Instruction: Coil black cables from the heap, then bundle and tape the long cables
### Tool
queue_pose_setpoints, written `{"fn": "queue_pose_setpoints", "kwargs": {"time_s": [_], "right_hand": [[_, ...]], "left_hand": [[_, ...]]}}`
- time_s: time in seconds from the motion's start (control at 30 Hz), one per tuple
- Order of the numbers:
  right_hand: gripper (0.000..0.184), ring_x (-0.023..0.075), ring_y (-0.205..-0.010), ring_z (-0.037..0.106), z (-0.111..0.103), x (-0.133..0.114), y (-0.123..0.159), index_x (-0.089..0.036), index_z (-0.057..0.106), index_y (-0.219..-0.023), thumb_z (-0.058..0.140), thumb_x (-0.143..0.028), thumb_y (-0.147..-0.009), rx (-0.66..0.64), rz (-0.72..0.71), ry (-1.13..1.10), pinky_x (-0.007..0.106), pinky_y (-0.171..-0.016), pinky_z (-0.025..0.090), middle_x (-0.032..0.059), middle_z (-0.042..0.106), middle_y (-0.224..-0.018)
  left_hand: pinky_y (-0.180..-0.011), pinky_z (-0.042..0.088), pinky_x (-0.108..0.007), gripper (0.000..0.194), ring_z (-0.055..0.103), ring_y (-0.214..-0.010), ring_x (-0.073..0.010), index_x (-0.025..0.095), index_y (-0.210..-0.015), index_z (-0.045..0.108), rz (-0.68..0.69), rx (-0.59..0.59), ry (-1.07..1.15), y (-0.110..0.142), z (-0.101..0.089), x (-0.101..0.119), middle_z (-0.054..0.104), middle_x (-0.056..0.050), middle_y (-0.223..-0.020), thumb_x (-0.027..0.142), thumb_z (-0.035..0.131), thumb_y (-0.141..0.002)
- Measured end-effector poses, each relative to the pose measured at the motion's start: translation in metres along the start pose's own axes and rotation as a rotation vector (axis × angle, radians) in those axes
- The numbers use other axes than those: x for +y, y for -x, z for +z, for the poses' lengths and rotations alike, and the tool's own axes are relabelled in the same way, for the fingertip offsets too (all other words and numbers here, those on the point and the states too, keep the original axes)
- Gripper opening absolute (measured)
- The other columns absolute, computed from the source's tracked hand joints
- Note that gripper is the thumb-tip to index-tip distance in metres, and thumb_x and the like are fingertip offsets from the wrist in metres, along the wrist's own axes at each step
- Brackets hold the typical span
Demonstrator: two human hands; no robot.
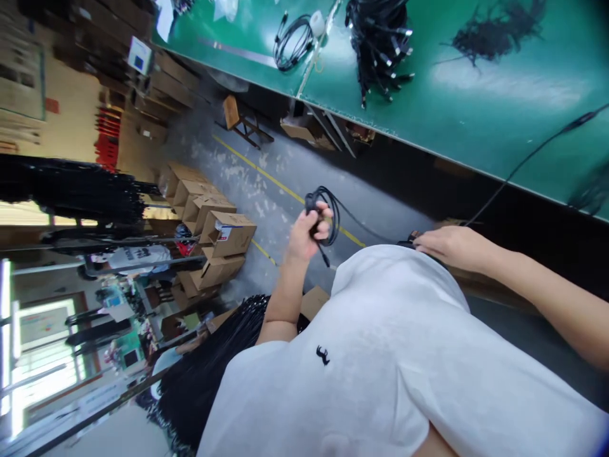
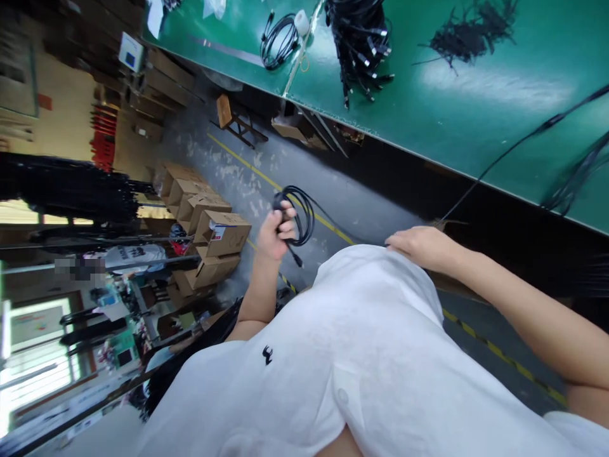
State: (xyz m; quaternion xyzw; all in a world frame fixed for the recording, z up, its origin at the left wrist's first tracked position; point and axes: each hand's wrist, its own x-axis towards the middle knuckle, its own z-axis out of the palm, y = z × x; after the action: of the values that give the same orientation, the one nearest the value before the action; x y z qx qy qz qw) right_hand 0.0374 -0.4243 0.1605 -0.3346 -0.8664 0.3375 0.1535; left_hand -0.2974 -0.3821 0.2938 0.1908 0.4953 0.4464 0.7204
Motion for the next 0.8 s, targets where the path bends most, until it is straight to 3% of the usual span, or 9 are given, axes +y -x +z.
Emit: {"fn": "queue_pose_setpoints", "kwargs": {"time_s": [0.1,0.23,0.33,0.47,0.67,0.8], "right_hand": [[0.034,0.0167,-0.069,0.058,-0.017,-0.055,-0.021,-0.017,0.066,-0.103,0.038,-0.036,-0.103,0.025,-0.230,0.096,0.029,-0.065,0.035,0.0077,0.067,-0.083],[0.038,0.0137,-0.059,0.050,-0.033,-0.081,-0.056,-0.018,0.064,-0.093,0.034,-0.037,-0.104,0.028,-0.218,0.133,0.028,-0.057,0.027,0.0052,0.062,-0.075],[0.033,0.0137,-0.062,0.051,-0.035,-0.077,-0.066,-0.019,0.060,-0.090,0.037,-0.039,-0.101,0.004,-0.072,0.053,0.026,-0.056,0.025,0.0044,0.063,-0.078],[0.032,0.0130,-0.063,0.053,-0.038,-0.057,-0.057,-0.021,0.056,-0.086,0.044,-0.048,-0.096,-0.032,0.096,-0.209,0.024,-0.057,0.030,0.0013,0.064,-0.076],[0.036,0.0137,-0.067,0.056,-0.038,-0.044,-0.052,-0.021,0.061,-0.086,0.047,-0.053,-0.093,0.024,0.140,-0.407,0.025,-0.065,0.037,0.0014,0.066,-0.079],[0.039,0.0152,-0.071,0.058,-0.029,-0.029,-0.057,-0.021,0.065,-0.088,0.049,-0.056,-0.091,0.039,0.131,-0.470,0.026,-0.068,0.040,0.0025,0.067,-0.081]], "left_hand": [[-0.060,0.053,-0.019,0.026,0.069,-0.069,-0.0116,0.015,-0.092,0.060,-0.113,-0.128,-0.206,-0.010,0.004,-0.030,0.073,-0.004,-0.083,0.032,0.076,-0.079],[-0.082,0.055,-0.030,0.039,0.072,-0.085,-0.0182,0.014,-0.095,0.062,-0.216,-0.291,-0.393,-0.012,0.005,-0.068,0.074,-0.008,-0.090,0.043,0.078,-0.076],[-0.081,0.054,-0.029,0.040,0.071,-0.080,-0.0168,0.012,-0.097,0.063,-0.255,-0.395,-0.469,-0.007,0.005,-0.080,0.073,-0.006,-0.087,0.045,0.077,-0.078],[-0.063,0.053,-0.028,0.044,0.064,-0.055,-0.0130,0.012,-0.096,0.061,-0.386,-0.529,-0.430,0.000,0.006,-0.077,0.070,-0.004,-0.069,0.051,0.072,-0.080],[-0.056,0.050,-0.025,0.053,0.065,-0.055,-0.0133,0.010,-0.094,0.066,-0.508,-0.526,-0.402,0.004,0.015,-0.071,0.070,-0.005,-0.070,0.053,0.081,-0.068],[-0.043,0.038,-0.021,0.046,0.050,-0.039,-0.0080,0.010,-0.090,0.067,-0.513,-0.564,-0.319,0.011,0.015,-0.070,0.061,0.000,-0.053,0.047,0.082,-0.069]]}}
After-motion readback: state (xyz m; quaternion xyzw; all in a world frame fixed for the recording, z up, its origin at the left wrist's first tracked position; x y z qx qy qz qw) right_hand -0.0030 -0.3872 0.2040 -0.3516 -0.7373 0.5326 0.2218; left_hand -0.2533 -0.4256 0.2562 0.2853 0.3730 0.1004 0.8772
